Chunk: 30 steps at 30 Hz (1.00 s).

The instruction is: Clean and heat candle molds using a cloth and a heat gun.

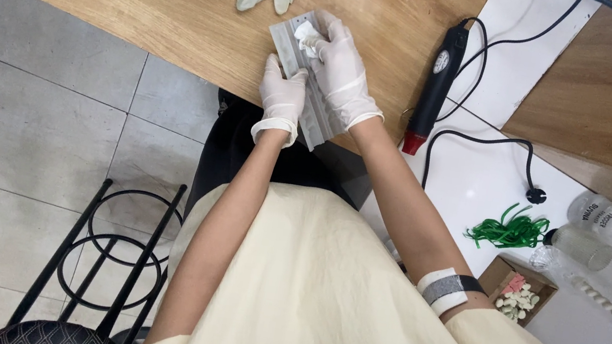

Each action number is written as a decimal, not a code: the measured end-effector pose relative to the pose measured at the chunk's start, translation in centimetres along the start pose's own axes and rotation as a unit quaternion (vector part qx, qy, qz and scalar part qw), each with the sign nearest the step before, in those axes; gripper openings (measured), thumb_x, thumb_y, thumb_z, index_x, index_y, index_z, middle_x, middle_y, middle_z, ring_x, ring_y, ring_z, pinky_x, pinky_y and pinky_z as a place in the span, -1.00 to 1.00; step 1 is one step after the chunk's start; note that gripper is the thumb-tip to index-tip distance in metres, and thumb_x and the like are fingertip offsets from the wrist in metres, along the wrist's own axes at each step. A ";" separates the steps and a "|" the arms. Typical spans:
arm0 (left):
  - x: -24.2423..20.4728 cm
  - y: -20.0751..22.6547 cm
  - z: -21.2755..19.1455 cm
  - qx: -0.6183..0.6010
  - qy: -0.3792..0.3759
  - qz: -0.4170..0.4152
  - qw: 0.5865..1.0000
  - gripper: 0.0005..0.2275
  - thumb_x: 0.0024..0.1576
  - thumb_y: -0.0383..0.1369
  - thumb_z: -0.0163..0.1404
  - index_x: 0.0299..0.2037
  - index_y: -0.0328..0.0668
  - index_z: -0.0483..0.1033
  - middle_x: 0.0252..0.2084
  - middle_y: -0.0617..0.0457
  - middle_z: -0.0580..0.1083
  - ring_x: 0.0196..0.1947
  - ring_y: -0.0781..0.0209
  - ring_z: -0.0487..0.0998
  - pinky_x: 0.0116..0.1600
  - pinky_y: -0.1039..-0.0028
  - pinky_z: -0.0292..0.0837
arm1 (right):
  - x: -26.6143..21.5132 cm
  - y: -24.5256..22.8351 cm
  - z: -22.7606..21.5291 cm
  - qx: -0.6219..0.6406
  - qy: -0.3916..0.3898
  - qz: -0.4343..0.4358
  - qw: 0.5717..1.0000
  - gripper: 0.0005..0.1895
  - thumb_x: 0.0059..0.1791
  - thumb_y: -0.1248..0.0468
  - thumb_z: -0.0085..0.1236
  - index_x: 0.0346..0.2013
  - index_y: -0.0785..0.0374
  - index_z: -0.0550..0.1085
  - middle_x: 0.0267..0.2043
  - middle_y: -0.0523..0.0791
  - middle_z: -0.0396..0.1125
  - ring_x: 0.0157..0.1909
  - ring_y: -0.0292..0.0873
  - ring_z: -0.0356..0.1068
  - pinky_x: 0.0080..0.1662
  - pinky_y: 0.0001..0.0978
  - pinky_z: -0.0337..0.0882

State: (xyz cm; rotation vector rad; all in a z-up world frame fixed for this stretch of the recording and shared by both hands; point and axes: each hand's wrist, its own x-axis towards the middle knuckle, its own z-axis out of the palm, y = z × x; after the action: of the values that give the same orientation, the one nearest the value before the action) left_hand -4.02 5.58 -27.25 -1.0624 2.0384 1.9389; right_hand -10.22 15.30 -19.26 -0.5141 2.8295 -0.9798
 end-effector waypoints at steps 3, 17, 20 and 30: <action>-0.9 2.1 -0.7 -0.031 -0.019 -0.023 0.999 -0.62 0.08 -0.49 0.15 0.11 -0.38 0.38 -0.08 -0.16 0.62 -0.12 0.07 0.68 -0.01 0.35 0.54 | 0.8 0.3 -0.3 -0.010 -0.051 0.005 0.999 -0.62 0.02 0.45 0.16 0.14 0.25 0.43 0.11 0.02 0.33 0.08 -0.02 0.41 0.11 -0.32 0.48; -0.9 2.5 -0.7 -0.038 -0.019 -0.053 0.998 -0.50 0.07 -0.49 0.16 0.21 -0.43 0.28 -0.04 -0.15 0.59 -0.12 0.12 0.66 -0.04 0.40 0.54 | 4.0 2.7 1.4 0.012 -0.002 0.059 0.998 -0.85 -0.16 0.30 0.43 -0.30 0.16 0.68 -0.31 -0.04 0.41 -0.33 -0.10 0.44 -0.22 -0.29 0.47; -0.3 2.0 -0.8 -0.014 -0.009 -0.060 0.998 -0.43 0.06 -0.47 0.18 0.27 -0.44 0.22 -0.02 -0.19 0.56 -0.10 0.10 0.64 -0.02 0.39 0.52 | 4.9 3.7 4.0 0.051 -0.008 0.131 0.990 -0.86 -0.17 0.30 0.44 -0.33 0.18 0.67 -0.33 -0.08 0.43 -0.34 -0.16 0.46 -0.22 -0.34 0.49; -0.4 1.8 -0.5 -0.010 0.003 -0.040 0.999 -0.57 0.06 -0.49 0.19 0.12 -0.38 0.36 -0.08 -0.16 0.60 -0.12 0.07 0.67 -0.03 0.34 0.54 | 8.1 -0.1 3.3 0.177 0.061 0.402 0.896 -0.90 -0.12 0.27 0.39 -0.32 0.17 0.69 -0.40 -0.07 0.54 -0.43 -0.28 0.42 -0.32 -0.44 0.42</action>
State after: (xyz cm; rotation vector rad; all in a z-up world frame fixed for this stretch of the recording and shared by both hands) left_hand -4.54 5.15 -25.46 -1.1361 1.9515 1.9228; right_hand -17.16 10.47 -21.74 0.7228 2.4371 -1.2734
